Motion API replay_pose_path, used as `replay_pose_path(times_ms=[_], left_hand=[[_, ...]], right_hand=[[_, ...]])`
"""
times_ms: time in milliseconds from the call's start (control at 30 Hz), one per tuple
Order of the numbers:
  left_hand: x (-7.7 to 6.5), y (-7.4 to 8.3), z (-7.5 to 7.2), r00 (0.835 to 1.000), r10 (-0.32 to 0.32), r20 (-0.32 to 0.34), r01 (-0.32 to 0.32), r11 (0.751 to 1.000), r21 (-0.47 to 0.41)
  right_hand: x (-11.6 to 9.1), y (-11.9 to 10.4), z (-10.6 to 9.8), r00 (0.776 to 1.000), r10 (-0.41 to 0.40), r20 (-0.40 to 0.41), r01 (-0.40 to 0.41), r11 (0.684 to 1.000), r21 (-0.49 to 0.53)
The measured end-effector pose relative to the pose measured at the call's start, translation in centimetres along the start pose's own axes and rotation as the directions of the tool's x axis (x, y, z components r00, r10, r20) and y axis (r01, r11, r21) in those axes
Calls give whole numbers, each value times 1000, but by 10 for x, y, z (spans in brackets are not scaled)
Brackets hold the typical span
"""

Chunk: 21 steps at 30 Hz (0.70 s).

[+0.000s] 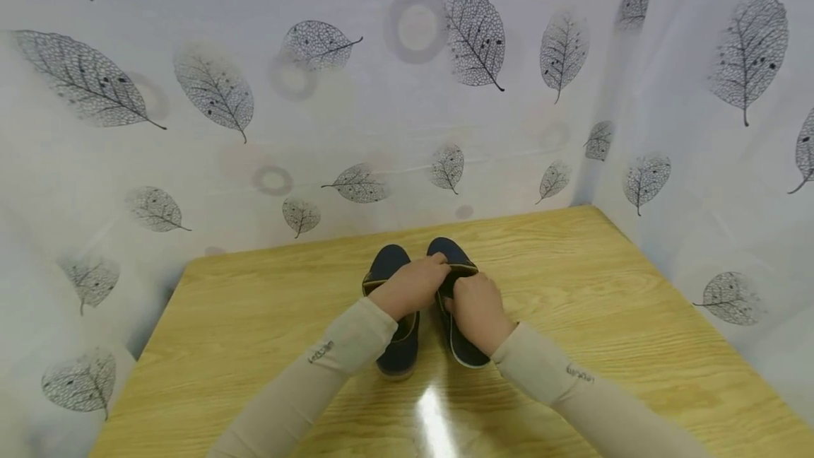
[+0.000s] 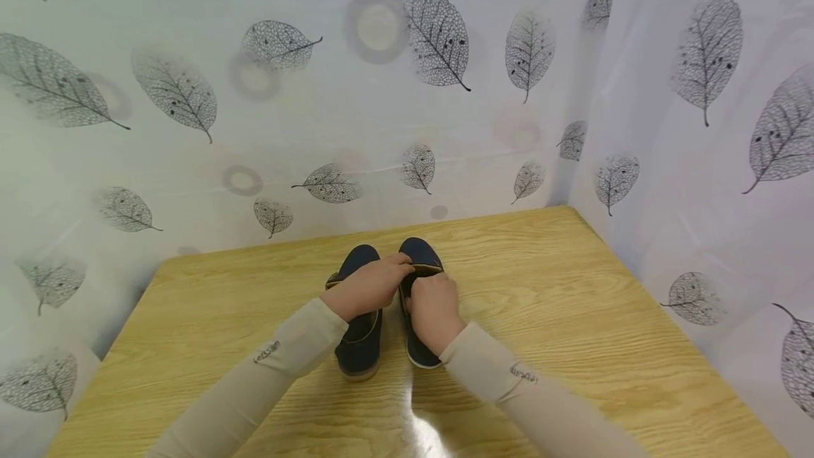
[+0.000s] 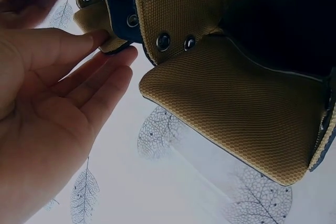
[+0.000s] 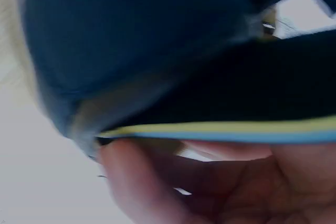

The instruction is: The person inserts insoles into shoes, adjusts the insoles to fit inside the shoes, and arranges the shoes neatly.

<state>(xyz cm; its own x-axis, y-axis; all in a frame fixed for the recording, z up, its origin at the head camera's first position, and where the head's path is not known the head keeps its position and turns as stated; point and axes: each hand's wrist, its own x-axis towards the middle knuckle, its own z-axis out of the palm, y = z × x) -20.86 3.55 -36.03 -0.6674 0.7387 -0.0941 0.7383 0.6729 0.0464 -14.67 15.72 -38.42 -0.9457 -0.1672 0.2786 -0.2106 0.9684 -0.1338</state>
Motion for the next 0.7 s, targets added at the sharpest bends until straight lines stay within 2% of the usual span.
replay_pose_path(times_ms=[100, 267, 467, 633, 700], left_hand=[[1, 0, 1, 1000, -4, 3, 4, 1000, -6], [0, 0, 0, 1000, -26, 15, 27, 1000, -9], [-2, 1, -1, 1000, -22, 9, 22, 1000, -1], [-1, 2, 0, 1000, -28, 11, 28, 1000, 1], [0, 2, 1, 999, -28, 16, 27, 1000, 5]], right_hand=[[-15, -5, -10, 1000, -20, 14, 20, 1000, 8], [-43, -11, -28, 996, -25, 88, 16, 994, 108], [-68, -13, -36, 984, 70, 163, -98, 981, 169], [-72, -12, -40, 970, 138, 200, -186, 950, 250], [-72, -12, -41, 970, 143, 196, -194, 943, 270]])
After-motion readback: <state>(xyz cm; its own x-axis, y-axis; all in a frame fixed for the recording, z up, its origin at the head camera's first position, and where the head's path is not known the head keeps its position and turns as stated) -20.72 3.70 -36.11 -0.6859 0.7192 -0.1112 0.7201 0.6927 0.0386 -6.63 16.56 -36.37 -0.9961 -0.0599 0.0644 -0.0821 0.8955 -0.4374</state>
